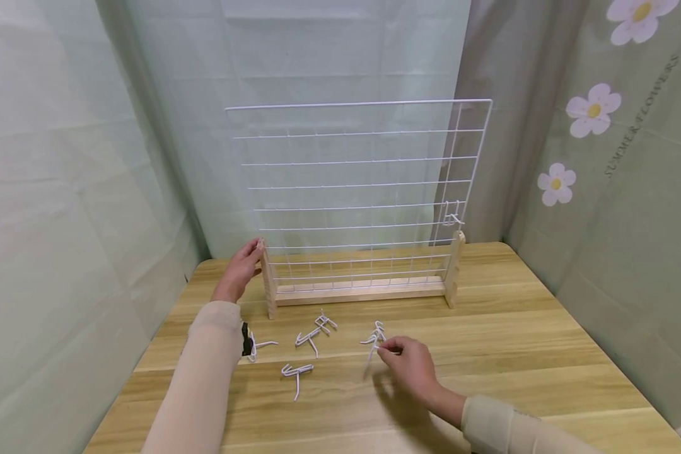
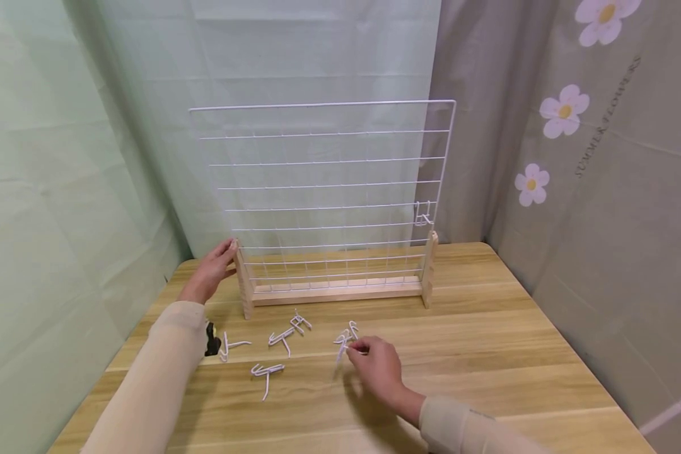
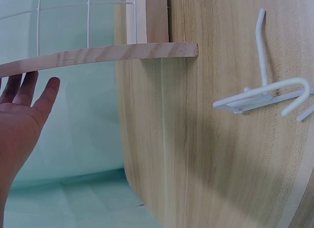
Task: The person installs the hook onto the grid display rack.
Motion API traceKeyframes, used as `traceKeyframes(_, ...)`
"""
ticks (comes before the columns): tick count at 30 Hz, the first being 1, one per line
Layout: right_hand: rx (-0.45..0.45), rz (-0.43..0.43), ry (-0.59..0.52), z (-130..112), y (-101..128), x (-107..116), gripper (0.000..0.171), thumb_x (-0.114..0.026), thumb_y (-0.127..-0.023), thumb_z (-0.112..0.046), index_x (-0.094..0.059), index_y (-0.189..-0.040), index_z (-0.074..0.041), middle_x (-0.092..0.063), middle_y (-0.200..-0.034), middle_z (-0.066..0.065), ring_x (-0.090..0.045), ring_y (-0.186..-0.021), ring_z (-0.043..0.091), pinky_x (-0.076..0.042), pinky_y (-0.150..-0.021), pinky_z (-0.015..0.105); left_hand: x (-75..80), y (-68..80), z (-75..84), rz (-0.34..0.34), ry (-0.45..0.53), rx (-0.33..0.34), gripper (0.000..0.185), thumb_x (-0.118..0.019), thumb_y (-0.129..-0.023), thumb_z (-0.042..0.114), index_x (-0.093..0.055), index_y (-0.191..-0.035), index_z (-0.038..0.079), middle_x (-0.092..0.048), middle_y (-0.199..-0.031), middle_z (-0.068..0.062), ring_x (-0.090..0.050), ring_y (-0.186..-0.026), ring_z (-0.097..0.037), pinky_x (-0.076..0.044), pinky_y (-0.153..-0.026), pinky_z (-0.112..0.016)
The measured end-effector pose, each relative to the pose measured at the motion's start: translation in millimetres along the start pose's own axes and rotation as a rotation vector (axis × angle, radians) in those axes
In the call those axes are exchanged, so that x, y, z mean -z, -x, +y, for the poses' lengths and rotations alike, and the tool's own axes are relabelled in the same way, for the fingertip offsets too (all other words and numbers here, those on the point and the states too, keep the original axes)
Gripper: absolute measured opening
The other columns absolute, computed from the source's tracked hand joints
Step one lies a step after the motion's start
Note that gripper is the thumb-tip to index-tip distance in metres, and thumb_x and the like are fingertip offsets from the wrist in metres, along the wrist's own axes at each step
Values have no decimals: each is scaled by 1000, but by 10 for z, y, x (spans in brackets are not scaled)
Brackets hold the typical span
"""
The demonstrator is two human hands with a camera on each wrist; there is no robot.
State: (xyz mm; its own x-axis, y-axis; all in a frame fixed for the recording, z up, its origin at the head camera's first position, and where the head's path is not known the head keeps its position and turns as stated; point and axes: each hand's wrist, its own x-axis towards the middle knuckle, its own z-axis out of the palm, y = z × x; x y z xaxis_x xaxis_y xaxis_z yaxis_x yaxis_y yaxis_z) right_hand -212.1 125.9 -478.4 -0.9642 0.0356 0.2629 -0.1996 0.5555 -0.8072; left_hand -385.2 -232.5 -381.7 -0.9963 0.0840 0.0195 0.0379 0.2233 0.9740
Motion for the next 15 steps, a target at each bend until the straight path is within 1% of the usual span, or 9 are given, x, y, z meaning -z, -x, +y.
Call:
traceKeyframes(8, -11, 96, 5, -78, -199, 124, 6, -77, -86, -15, -78, -82, -10, -72, -76, -3, -62, -67, 7, -49, -56, 24, -14, 21, 26, 2, 11, 3, 61, -36, -109, 37, -15, -160, 12, -17, -163, -14, -17, -148, -33, -21, -117, -54)
traceKeyframes(11, -32, 132, 15, -98, -278, 163, 8, -76, -86, -16, -78, -81, -10, -72, -76, -2, -61, -65, 7, -47, -55, 25, -10, 33, 37, -2, 11, -1, 61, -35, -109, 36, -14, -160, 11, -16, -163, -15, -17, -148, -33, -21, -118, -54)
traceKeyframes(15, -81, 169, 33, -115, -392, 213, 11, -75, -86, -20, -78, -83, -10, -72, -77, -1, -61, -66, 8, -47, -57, 26, -8, 40, 44, -6, 11, -2, 61, -35, -109, 36, -14, -160, 11, -16, -163, -15, -16, -148, -33, -20, -118, -54)
